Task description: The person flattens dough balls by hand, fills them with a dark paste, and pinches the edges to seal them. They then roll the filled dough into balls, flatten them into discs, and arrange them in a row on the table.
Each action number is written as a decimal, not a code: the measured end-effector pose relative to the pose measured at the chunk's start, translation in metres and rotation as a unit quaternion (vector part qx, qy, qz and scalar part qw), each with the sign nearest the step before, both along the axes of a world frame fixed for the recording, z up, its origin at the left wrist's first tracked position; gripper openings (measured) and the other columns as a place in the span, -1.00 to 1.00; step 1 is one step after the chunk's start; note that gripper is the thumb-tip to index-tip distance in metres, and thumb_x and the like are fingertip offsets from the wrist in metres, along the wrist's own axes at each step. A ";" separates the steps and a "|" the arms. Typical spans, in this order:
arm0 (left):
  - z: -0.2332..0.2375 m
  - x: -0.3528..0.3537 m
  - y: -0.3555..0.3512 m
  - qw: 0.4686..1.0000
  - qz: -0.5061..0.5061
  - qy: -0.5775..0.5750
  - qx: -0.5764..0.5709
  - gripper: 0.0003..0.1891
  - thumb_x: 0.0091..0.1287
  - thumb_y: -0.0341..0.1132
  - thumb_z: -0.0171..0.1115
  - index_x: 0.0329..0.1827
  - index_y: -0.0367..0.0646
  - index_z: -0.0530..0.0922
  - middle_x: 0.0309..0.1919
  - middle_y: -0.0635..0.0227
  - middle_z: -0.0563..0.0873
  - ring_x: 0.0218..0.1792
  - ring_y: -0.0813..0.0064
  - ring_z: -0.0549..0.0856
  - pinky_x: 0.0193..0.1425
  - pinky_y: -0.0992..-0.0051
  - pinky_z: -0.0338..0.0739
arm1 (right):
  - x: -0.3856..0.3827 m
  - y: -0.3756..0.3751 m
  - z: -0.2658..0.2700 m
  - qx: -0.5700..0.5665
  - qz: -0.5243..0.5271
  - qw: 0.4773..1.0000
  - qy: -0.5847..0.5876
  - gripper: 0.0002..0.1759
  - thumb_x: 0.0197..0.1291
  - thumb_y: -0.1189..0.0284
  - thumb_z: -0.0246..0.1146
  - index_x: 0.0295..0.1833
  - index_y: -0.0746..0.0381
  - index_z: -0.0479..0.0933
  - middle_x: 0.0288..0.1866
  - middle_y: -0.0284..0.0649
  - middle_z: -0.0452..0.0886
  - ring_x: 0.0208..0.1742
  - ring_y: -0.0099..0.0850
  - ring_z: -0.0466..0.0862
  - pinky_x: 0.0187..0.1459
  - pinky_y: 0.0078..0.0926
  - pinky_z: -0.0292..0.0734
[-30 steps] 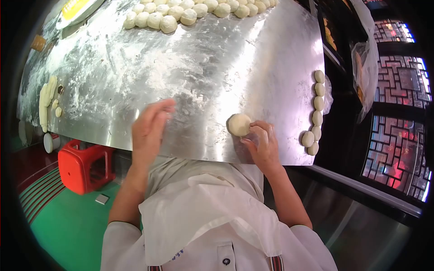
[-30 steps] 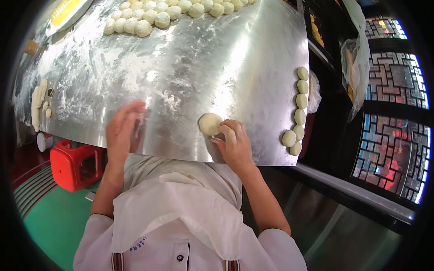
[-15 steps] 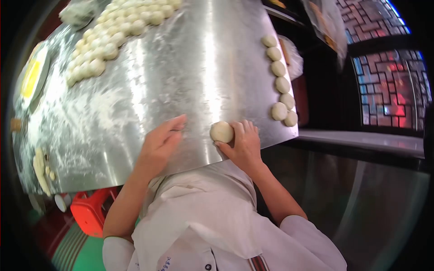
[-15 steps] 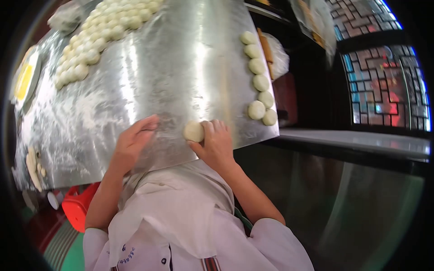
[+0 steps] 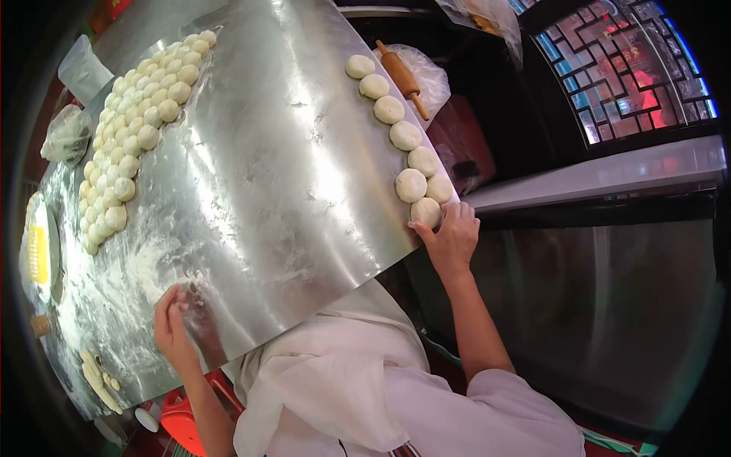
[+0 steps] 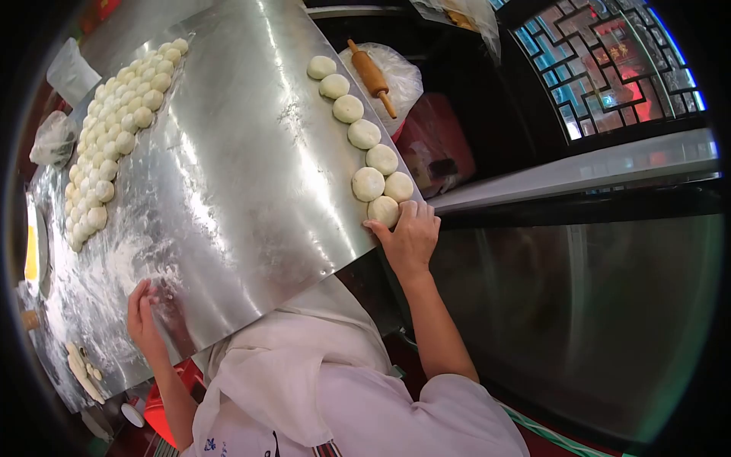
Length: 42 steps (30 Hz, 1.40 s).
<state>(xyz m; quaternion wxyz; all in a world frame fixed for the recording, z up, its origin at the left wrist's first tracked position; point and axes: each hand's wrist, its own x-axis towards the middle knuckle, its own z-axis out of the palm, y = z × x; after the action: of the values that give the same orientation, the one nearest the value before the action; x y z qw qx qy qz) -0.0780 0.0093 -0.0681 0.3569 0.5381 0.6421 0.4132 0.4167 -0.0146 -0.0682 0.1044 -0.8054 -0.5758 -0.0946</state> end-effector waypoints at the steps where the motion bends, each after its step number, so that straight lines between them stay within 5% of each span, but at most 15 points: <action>1: -0.002 -0.012 -0.006 1.000 -0.002 0.001 0.005 -0.68 0.61 -0.44 -0.01 0.26 -0.34 0.62 0.12 0.24 0.73 0.05 0.49 0.68 0.18 0.49 0.53 | 0.000 0.001 0.006 0.005 -0.002 1.000 0.001 -0.28 -0.01 -0.16 0.49 -0.07 0.26 0.52 -0.10 -0.13 0.56 -0.04 -0.14 0.55 -0.02 -0.16 0.40; 7: -0.022 -0.078 -0.047 0.982 0.138 0.115 0.055 -0.67 0.61 -0.46 -0.05 0.28 -0.33 0.61 0.18 0.17 0.72 0.15 0.38 0.68 0.28 0.42 0.50 | 0.004 0.029 0.014 0.093 0.147 0.983 0.050 0.04 0.08 -0.09 0.46 0.48 0.39 0.31 0.47 0.08 0.40 0.48 -0.05 0.41 0.45 0.03 0.25; 10: -0.030 -0.097 -0.066 0.953 0.167 0.244 0.069 -0.67 0.59 -0.46 -0.03 0.26 -0.35 0.61 0.21 0.12 0.71 0.25 0.24 0.64 0.42 0.30 0.42 | -0.009 0.051 0.004 -0.102 0.130 0.986 0.029 0.16 0.08 0.08 0.49 0.65 0.37 0.08 0.72 0.07 0.07 0.74 -0.04 0.03 0.65 0.10 -0.08; 14: -0.032 -0.081 -0.078 0.943 0.172 0.257 0.118 -0.74 0.47 -0.55 0.06 0.11 -0.32 0.66 0.16 0.07 0.71 0.24 0.10 0.62 0.42 0.20 0.42 | -0.045 0.062 0.004 -0.035 0.238 0.970 0.043 -0.10 0.17 0.24 0.44 0.55 0.37 0.25 0.66 0.14 0.17 0.69 0.10 0.11 0.61 0.23 -0.09; 19: -0.024 -0.073 -0.069 0.924 0.184 0.307 0.133 -0.74 0.39 -0.57 0.12 0.06 -0.28 0.67 0.08 0.12 0.73 0.14 0.08 0.65 0.35 0.17 0.46 | -0.179 0.145 0.015 -0.054 0.377 0.875 0.298 -0.32 0.26 0.32 0.42 0.46 0.25 0.40 0.44 0.06 0.45 0.29 0.08 0.57 0.23 -0.17 0.57; 21: -0.024 -0.073 -0.069 0.924 0.195 0.296 0.146 -0.74 0.37 -0.58 0.12 0.04 -0.29 0.68 0.08 0.12 0.73 0.14 0.08 0.65 0.32 0.17 0.48 | -0.247 0.187 0.012 -0.080 0.424 0.840 0.328 -0.34 0.27 0.30 0.42 0.43 0.24 0.41 0.34 0.04 0.50 0.15 0.04 0.65 0.06 -0.17 0.64; 28: -0.018 -0.072 -0.068 0.923 0.208 0.288 0.145 -0.74 0.35 -0.59 0.12 0.02 -0.30 0.68 0.05 0.10 0.74 0.09 0.09 0.67 0.26 0.19 0.51 | -0.430 0.283 -0.001 0.021 0.494 0.839 0.226 -0.46 0.12 0.45 0.48 0.21 0.15 0.47 0.14 0.03 0.47 0.01 0.05 0.63 -0.04 -0.08 0.61; 34: -0.020 -0.076 -0.069 0.927 0.214 0.272 0.148 -0.76 0.34 -0.58 0.17 0.01 -0.29 0.69 0.03 0.11 0.75 0.06 0.09 0.70 0.22 0.22 0.53 | -0.378 0.261 0.009 -0.001 0.500 0.796 0.342 -0.60 0.18 0.55 0.42 0.06 0.29 0.41 0.07 0.06 0.51 -0.02 0.10 0.63 -0.05 -0.07 0.58; 37: -0.018 -0.077 -0.067 0.927 0.209 0.270 0.154 -0.78 0.34 -0.58 0.18 -0.02 -0.28 0.70 0.01 0.14 0.77 0.04 0.11 0.72 0.21 0.22 0.54 | -0.307 0.216 0.031 -0.051 0.472 0.829 0.295 -0.56 0.23 0.51 0.41 0.18 0.26 0.45 0.03 0.05 0.56 -0.02 -0.01 0.67 -0.13 -0.14 0.62; 39: -0.020 -0.078 -0.067 0.924 0.198 0.285 0.160 -0.79 0.34 -0.58 0.19 -0.03 -0.27 0.70 0.01 0.16 0.78 0.05 0.12 0.72 0.21 0.22 0.54 | -0.270 0.197 0.032 -0.199 0.485 0.836 0.164 -0.47 0.21 0.40 0.47 0.26 0.20 0.48 0.09 0.01 0.56 -0.02 -0.03 0.68 -0.13 -0.17 0.66; 42: -0.018 -0.077 -0.067 0.928 0.192 0.278 0.158 -0.78 0.36 -0.59 0.16 -0.01 -0.28 0.70 0.01 0.14 0.78 0.05 0.12 0.71 0.22 0.21 0.53 | -0.259 0.185 0.024 -0.146 0.546 0.820 0.094 -0.40 0.17 0.28 0.51 0.29 0.17 0.50 0.15 -0.02 0.54 -0.02 -0.01 0.70 -0.09 -0.14 0.68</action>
<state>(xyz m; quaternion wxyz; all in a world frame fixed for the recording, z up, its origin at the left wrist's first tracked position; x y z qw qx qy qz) -0.1547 -0.0581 -0.0856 -0.0112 0.5469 0.7333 0.4039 0.1573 0.1705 -0.0443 0.0741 -0.3699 -0.9155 0.1395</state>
